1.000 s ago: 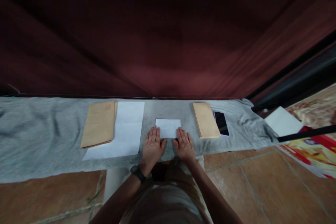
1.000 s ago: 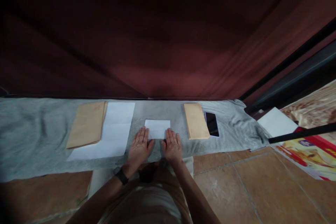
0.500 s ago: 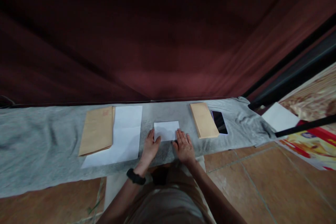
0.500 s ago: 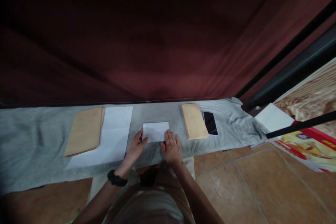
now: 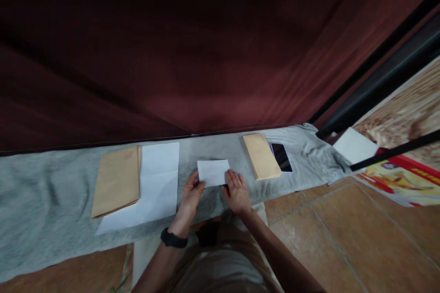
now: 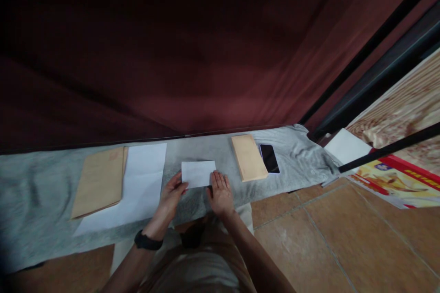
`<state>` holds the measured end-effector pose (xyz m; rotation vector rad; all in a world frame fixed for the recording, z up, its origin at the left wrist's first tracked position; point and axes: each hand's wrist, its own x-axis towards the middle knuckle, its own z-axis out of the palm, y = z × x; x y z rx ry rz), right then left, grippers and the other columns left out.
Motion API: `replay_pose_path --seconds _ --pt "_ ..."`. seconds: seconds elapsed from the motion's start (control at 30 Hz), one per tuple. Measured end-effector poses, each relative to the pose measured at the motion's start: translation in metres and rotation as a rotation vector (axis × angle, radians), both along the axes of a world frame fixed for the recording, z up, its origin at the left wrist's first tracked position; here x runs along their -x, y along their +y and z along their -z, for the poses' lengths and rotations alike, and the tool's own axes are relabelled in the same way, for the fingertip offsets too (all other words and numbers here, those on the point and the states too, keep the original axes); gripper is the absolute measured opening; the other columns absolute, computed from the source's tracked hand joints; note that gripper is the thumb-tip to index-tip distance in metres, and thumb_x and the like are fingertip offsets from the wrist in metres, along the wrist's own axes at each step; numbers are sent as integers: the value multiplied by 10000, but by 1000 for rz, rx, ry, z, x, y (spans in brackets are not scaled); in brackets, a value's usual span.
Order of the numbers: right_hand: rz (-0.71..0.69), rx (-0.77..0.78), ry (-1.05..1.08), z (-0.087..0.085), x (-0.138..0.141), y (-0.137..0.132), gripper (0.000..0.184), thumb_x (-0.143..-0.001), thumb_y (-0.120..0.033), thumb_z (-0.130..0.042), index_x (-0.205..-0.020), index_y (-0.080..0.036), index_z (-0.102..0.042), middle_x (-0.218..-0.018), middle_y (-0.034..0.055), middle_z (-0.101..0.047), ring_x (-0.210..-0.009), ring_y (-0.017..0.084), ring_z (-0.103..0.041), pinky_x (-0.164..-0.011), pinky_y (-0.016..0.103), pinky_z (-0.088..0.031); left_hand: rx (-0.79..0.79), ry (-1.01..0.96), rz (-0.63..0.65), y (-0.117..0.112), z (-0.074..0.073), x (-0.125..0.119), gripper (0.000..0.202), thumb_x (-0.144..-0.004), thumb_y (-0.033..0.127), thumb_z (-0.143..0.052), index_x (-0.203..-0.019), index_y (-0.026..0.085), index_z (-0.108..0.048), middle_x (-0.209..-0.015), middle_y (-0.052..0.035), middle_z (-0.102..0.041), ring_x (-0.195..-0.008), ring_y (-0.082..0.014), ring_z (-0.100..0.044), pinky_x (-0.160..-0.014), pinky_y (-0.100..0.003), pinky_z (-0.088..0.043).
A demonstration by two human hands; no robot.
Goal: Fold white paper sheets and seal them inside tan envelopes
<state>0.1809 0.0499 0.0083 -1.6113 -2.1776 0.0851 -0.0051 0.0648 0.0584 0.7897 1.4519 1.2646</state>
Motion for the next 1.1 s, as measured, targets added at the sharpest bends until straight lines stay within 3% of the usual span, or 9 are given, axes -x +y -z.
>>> replay_pose_path --seconds 0.17,0.27,0.33,0.43,0.57,0.7,0.9,1.1 --pt "-11 85 146 -22 4 9 487 -995 -176 -446 -1472 -177 -543 -1475 112 -586 -1348 259 -548 -1200 457 -345 1 -118 62 -5 -21 -1 533 -624 364 -813 -1110 175 -701 -855 -22 -730 -685 -144 -624 -605 -247 -467" --pt "40 186 496 -35 6 15 412 -1004 -253 -453 -1366 -220 -646 -1367 92 -670 -1226 259 -631 -1101 417 -445 4 -281 52 -6 -26 -1 585 -708 565 -768 -1137 177 -687 -989 -73 -739 -828 -184 -682 -706 -287 -523" --pt "99 282 813 -40 9 19 373 -1005 -401 -481 -1198 -208 -735 -1171 94 -753 -1054 263 -696 -967 394 -524 30 -339 29 -7 -24 -2 638 -734 639 -734 -1177 184 -671 -1083 -104 -729 -962 -220 -692 -781 -324 -545" --pt "148 438 1184 -42 18 20 494 -949 -611 -516 -944 -182 -762 -838 80 -759 -765 235 -701 -746 355 -567 101 -291 4 -10 -16 -6 696 -659 564 -837 -1222 206 -640 -1126 -101 -725 -1005 -231 -694 -825 -346 -547" --pt "159 644 1531 -38 31 15 502 -785 -682 -705 -899 -193 -735 -805 66 -745 -735 210 -690 -728 331 -566 102 -252 74 -14 -6 -13 706 -613 494 -865 -1205 197 -618 -969 -51 -742 -844 -194 -704 -790 -336 -543" --pt "222 690 1544 -29 34 11 528 -645 -696 -799 -784 -196 -697 -751 52 -726 -706 206 -688 -698 337 -578 97 -140 84 -11 1 -9 608 -621 444 -824 -1123 171 -618 -810 -1 -708 -691 -142 -653 -677 -275 -502" --pt "315 633 1525 -16 17 17 511 -616 -658 -805 -822 -208 -678 -750 32 -719 -680 210 -691 -645 346 -596 136 21 137 1 14 10 647 -637 333 -749 -1240 169 -580 -682 52 -634 -552 -135 -579 -558 -263 -436" --pt "389 560 1476 -6 -4 23 446 -635 -587 -770 -868 -220 -670 -701 1 -674 -608 196 -654 -570 348 -598 72 370 253 9 17 26 672 -723 232 -600 -1385 153 -509 -641 60 -569 -596 -174 -575 -630 -302 -444"
